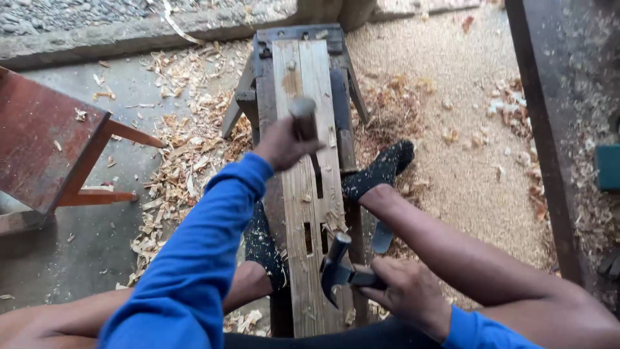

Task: Using a chisel and hammer to carve mortise holes into a wooden plank.

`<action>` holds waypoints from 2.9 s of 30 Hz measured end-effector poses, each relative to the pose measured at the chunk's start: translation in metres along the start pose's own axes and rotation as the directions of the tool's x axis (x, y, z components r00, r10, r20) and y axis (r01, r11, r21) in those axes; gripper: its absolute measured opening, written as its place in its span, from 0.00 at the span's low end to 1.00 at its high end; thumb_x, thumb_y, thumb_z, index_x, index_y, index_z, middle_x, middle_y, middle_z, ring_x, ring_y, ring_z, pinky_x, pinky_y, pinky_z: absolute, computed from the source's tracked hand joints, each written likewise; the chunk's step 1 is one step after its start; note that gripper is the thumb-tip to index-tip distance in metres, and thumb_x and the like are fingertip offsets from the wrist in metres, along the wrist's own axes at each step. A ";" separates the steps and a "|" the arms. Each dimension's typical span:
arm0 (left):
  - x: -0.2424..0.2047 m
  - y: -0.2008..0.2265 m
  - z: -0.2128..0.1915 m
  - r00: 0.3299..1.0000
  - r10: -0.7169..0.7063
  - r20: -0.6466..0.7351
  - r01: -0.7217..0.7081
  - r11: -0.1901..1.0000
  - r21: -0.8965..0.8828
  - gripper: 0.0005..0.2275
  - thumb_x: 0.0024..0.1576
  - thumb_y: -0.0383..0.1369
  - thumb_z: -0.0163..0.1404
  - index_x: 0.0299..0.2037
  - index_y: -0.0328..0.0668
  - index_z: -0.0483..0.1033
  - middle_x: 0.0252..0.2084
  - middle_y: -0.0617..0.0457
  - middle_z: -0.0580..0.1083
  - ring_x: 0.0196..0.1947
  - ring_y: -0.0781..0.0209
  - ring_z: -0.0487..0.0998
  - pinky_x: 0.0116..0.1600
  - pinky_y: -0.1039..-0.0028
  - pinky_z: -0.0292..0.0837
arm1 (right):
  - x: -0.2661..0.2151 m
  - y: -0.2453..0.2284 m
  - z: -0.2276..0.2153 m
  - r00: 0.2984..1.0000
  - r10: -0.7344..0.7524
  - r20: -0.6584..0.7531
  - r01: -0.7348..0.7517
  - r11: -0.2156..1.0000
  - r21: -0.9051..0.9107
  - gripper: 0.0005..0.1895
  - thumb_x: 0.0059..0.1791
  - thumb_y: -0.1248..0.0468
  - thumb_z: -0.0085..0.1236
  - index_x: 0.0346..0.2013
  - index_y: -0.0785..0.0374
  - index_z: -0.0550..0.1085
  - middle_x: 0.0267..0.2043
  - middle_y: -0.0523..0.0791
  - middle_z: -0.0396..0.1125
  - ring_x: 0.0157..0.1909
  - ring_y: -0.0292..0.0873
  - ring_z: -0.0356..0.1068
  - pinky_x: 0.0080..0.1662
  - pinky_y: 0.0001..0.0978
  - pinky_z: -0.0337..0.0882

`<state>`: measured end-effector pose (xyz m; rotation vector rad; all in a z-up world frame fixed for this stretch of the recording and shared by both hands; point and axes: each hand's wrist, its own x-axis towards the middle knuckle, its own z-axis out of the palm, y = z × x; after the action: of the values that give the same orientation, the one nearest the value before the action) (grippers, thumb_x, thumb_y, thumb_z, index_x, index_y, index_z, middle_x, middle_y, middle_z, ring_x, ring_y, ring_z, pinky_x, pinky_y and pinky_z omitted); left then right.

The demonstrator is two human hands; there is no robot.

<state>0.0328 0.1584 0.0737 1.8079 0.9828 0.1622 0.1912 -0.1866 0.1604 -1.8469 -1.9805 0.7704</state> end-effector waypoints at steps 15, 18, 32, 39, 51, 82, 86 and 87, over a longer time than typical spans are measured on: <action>-0.126 -0.010 0.056 0.538 0.695 0.477 -0.824 0.554 0.122 0.20 0.53 0.30 0.51 0.58 0.47 0.69 0.65 0.52 0.69 0.70 0.45 0.66 0.69 0.61 0.67 | -0.009 0.013 0.000 0.957 -0.288 0.034 0.272 0.933 0.237 0.20 0.40 0.53 0.70 0.31 0.62 0.70 0.24 0.47 0.66 0.25 0.50 0.70 0.27 0.41 0.69; -0.132 -0.025 0.073 0.526 0.724 0.446 -0.845 0.507 0.173 0.20 0.54 0.30 0.52 0.59 0.46 0.69 0.65 0.49 0.68 0.71 0.41 0.64 0.68 0.60 0.67 | -0.010 0.020 -0.006 0.866 -0.499 -0.046 0.499 0.853 0.151 0.16 0.42 0.56 0.65 0.34 0.63 0.70 0.28 0.46 0.66 0.27 0.45 0.71 0.29 0.37 0.69; -0.147 -0.026 0.085 0.628 0.719 0.296 -0.778 0.581 0.239 0.18 0.55 0.29 0.50 0.57 0.49 0.70 0.62 0.53 0.70 0.69 0.46 0.68 0.61 0.62 0.75 | 0.021 0.003 -0.018 0.841 -0.478 0.252 0.514 0.852 -0.099 0.18 0.42 0.54 0.59 0.38 0.62 0.70 0.28 0.45 0.64 0.30 0.46 0.70 0.30 0.39 0.71; -0.153 -0.029 0.095 0.623 0.739 0.256 -0.780 0.563 0.272 0.14 0.60 0.31 0.49 0.56 0.50 0.69 0.62 0.55 0.70 0.70 0.47 0.68 0.64 0.64 0.74 | 0.011 0.011 -0.001 0.739 -0.520 0.428 0.615 0.780 -0.114 0.15 0.47 0.55 0.59 0.37 0.62 0.68 0.31 0.45 0.65 0.33 0.46 0.71 0.31 0.39 0.70; -0.154 -0.033 0.101 0.662 0.708 0.245 -0.746 0.589 0.311 0.17 0.59 0.31 0.47 0.60 0.51 0.69 0.63 0.52 0.69 0.72 0.45 0.66 0.65 0.62 0.72 | 0.010 -0.001 -0.008 0.919 -0.228 0.323 0.309 0.923 -0.229 0.20 0.45 0.46 0.62 0.35 0.59 0.71 0.27 0.43 0.65 0.25 0.46 0.71 0.27 0.39 0.70; -0.109 -0.016 0.085 0.494 0.711 0.500 -0.819 0.574 -0.006 0.13 0.49 0.32 0.57 0.45 0.48 0.76 0.50 0.51 0.74 0.59 0.46 0.69 0.68 0.58 0.63 | -0.005 -0.012 -0.006 0.982 -0.046 0.184 0.058 0.997 -0.059 0.23 0.41 0.46 0.69 0.33 0.59 0.70 0.30 0.47 0.68 0.27 0.52 0.73 0.29 0.45 0.72; -0.074 -0.008 0.073 0.767 0.628 0.132 -0.596 0.773 -0.217 0.09 0.49 0.29 0.61 0.38 0.43 0.76 0.37 0.51 0.75 0.42 0.55 0.73 0.50 0.67 0.71 | -0.006 -0.020 -0.012 0.988 -0.114 0.102 0.114 0.993 0.007 0.22 0.39 0.48 0.70 0.29 0.59 0.71 0.27 0.47 0.67 0.26 0.52 0.71 0.28 0.45 0.70; -0.062 -0.014 0.076 0.916 0.397 -0.056 -0.390 0.850 -0.353 0.06 0.59 0.30 0.61 0.37 0.43 0.75 0.32 0.51 0.74 0.35 0.63 0.74 0.42 0.74 0.75 | -0.006 -0.025 -0.013 0.988 -0.119 0.094 0.117 0.993 0.021 0.22 0.39 0.48 0.70 0.30 0.59 0.71 0.26 0.47 0.67 0.26 0.52 0.71 0.28 0.45 0.70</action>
<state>0.0239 0.0631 0.0461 1.6419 0.5108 0.5451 0.1794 -0.1911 0.1862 -1.6955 -2.1147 0.8503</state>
